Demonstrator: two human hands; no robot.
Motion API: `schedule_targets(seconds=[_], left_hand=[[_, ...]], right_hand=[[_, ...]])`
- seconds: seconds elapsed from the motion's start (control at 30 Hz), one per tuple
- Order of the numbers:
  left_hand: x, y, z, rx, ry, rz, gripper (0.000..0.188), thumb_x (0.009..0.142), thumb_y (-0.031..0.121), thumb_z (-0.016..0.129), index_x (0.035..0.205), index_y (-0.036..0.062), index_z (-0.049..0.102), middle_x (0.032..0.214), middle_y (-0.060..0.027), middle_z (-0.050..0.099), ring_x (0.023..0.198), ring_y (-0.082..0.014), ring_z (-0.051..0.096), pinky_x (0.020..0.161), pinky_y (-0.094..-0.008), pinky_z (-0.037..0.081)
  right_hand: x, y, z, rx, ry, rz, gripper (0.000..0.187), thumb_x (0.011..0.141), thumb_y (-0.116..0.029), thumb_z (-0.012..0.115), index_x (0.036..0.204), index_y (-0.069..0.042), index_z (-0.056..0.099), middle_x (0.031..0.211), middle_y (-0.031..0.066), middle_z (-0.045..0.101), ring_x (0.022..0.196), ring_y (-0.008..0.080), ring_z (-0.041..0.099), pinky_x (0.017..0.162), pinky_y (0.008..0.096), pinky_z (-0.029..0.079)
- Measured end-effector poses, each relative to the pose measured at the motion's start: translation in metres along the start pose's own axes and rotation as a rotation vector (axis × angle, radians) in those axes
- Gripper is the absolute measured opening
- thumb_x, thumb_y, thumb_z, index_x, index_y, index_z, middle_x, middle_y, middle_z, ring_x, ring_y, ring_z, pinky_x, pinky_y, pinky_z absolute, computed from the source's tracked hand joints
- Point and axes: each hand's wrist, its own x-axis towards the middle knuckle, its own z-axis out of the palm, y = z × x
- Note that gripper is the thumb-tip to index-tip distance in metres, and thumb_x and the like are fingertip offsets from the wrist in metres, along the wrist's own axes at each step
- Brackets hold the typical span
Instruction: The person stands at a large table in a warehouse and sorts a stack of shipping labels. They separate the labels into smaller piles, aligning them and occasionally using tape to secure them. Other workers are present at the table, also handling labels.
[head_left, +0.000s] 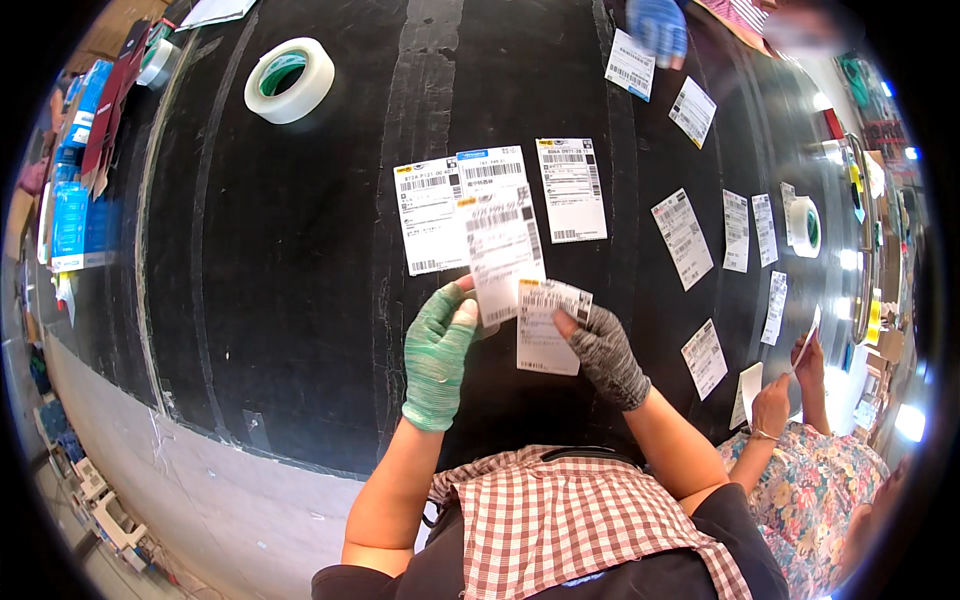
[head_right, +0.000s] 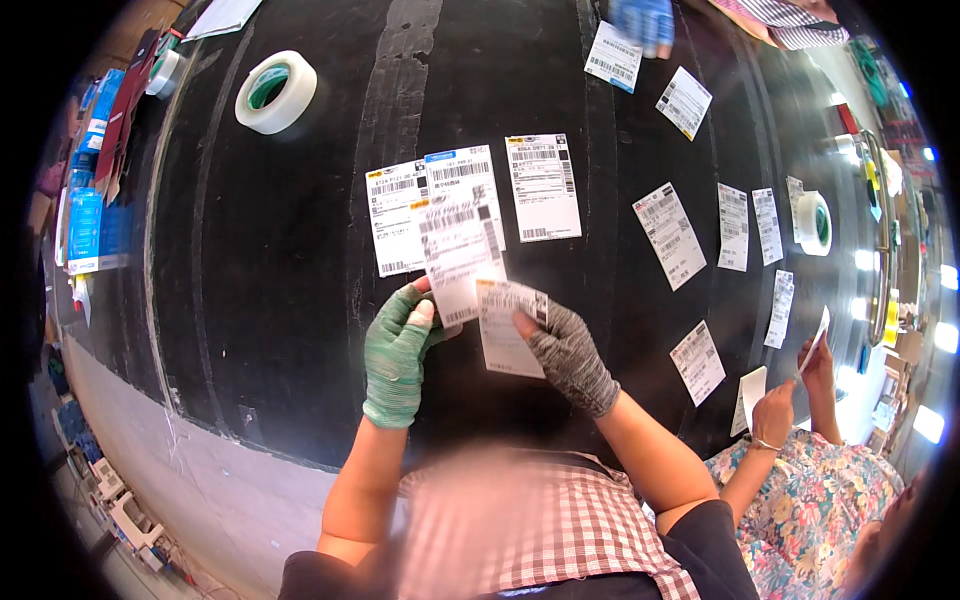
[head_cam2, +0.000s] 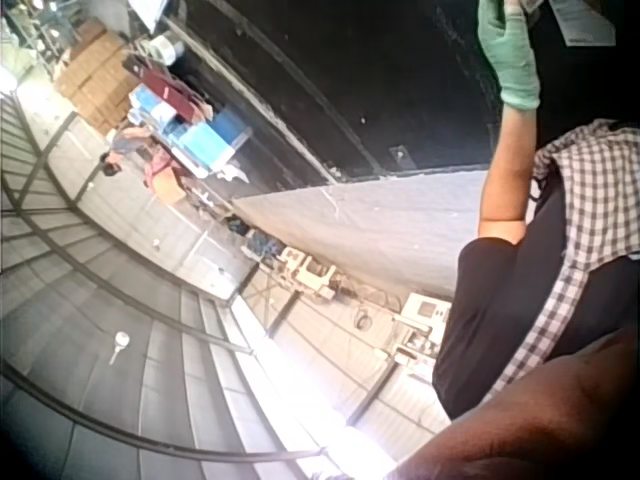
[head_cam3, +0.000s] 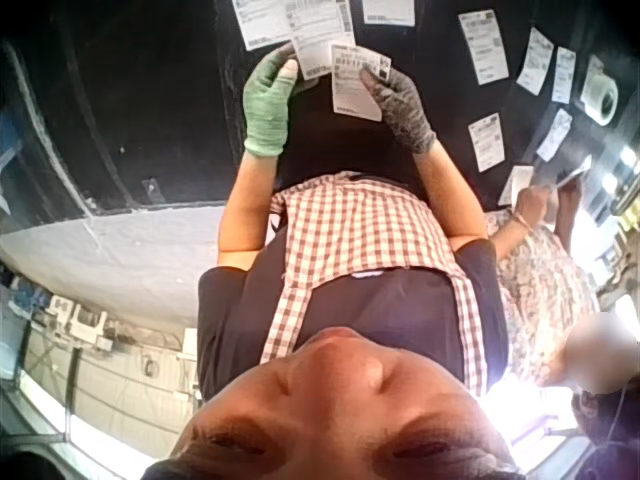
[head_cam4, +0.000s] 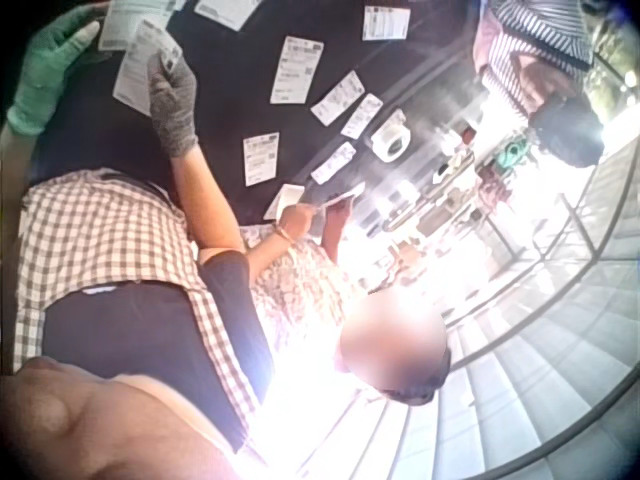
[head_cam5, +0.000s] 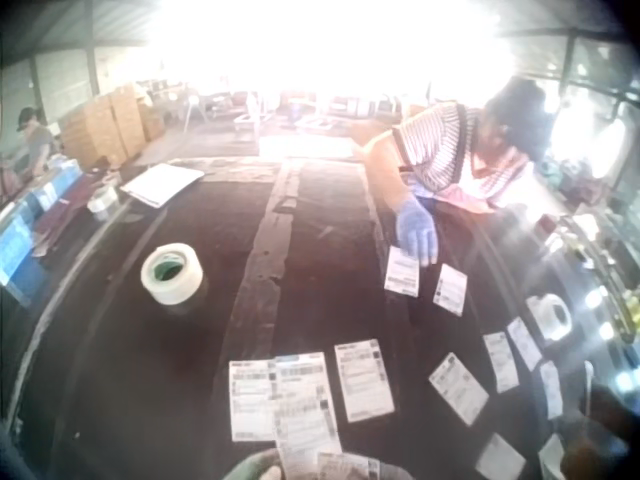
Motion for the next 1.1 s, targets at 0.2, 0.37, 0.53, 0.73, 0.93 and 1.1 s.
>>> schedule_targets(seconds=[0.2, 0.37, 0.53, 0.73, 0.93, 1.1], left_hand=[[0.014, 0.000, 0.000, 0.202, 0.007, 0.200, 0.034, 0.094, 0.006, 0.056, 0.127, -0.0035, 0.055, 0.112, -0.0089, 0.063, 0.094, -0.0137, 0.061, 0.084, -0.0282, 0.054], [0.046, 0.016, -0.013, 1.219, 0.263, 0.917, 0.035, 0.082, 0.003, 0.066, 0.117, 0.0063, 0.064, 0.123, -0.0132, 0.059, 0.110, -0.0274, 0.057, 0.094, -0.0372, 0.046], [0.066, 0.002, -0.028, 1.464, 0.282, 0.913, 0.040, 0.079, 0.017, 0.071, 0.118, 0.0101, 0.065, 0.129, -0.0124, 0.056, 0.120, -0.0334, 0.049, 0.102, -0.0445, 0.038], [0.070, -0.006, -0.031, 1.438, 0.326, 0.933, 0.040, 0.079, 0.019, 0.071, 0.117, 0.0076, 0.064, 0.127, -0.0125, 0.058, 0.118, -0.0315, 0.051, 0.100, -0.0432, 0.039], [0.068, -0.004, -0.029, 1.383, 0.379, 0.895, 0.047, 0.079, 0.025, 0.072, 0.119, 0.0041, 0.061, 0.124, -0.0136, 0.056, 0.114, -0.0314, 0.051, 0.099, -0.0429, 0.040], [0.064, -0.004, -0.031, 1.384, 0.439, 0.888, 0.062, 0.075, 0.041, 0.076, 0.122, 0.0055, 0.058, 0.126, -0.0142, 0.053, 0.116, -0.0326, 0.048, 0.100, -0.0439, 0.039]], right_hand=[[0.037, -0.007, -0.006, 0.067, 0.077, -0.078, 0.032, 0.097, -0.024, 0.057, 0.118, -0.001, 0.062, 0.100, 0.0022, 0.067, 0.090, 0.0090, 0.061, 0.081, 0.0250, 0.049], [0.065, 0.001, -0.007, -0.128, 0.155, -0.069, 0.035, 0.096, -0.029, 0.060, 0.114, 0.000, 0.064, 0.096, 0.0005, 0.066, 0.086, 0.0073, 0.058, 0.078, 0.0243, 0.048], [0.057, -0.005, -0.003, -0.147, 0.191, -0.058, 0.033, 0.096, -0.027, 0.058, 0.112, 0.001, 0.064, 0.093, 0.0038, 0.067, 0.085, 0.0103, 0.058, 0.078, 0.0277, 0.048], [0.028, -0.002, -0.021, -0.028, 0.189, 0.006, 0.035, 0.096, -0.029, 0.059, 0.117, -0.001, 0.064, 0.100, 0.0018, 0.067, 0.091, 0.0080, 0.059, 0.082, 0.0249, 0.048], [0.022, -0.003, -0.049, 0.184, 0.271, 0.001, 0.033, 0.095, -0.027, 0.060, 0.114, 0.000, 0.064, 0.099, 0.0043, 0.067, 0.088, 0.0098, 0.062, 0.079, 0.0262, 0.051], [0.042, -0.008, -0.073, 0.134, 0.342, -0.099, 0.032, 0.092, -0.022, 0.063, 0.114, 0.001, 0.061, 0.100, 0.0078, 0.068, 0.085, 0.0120, 0.065, 0.076, 0.0277, 0.053]])
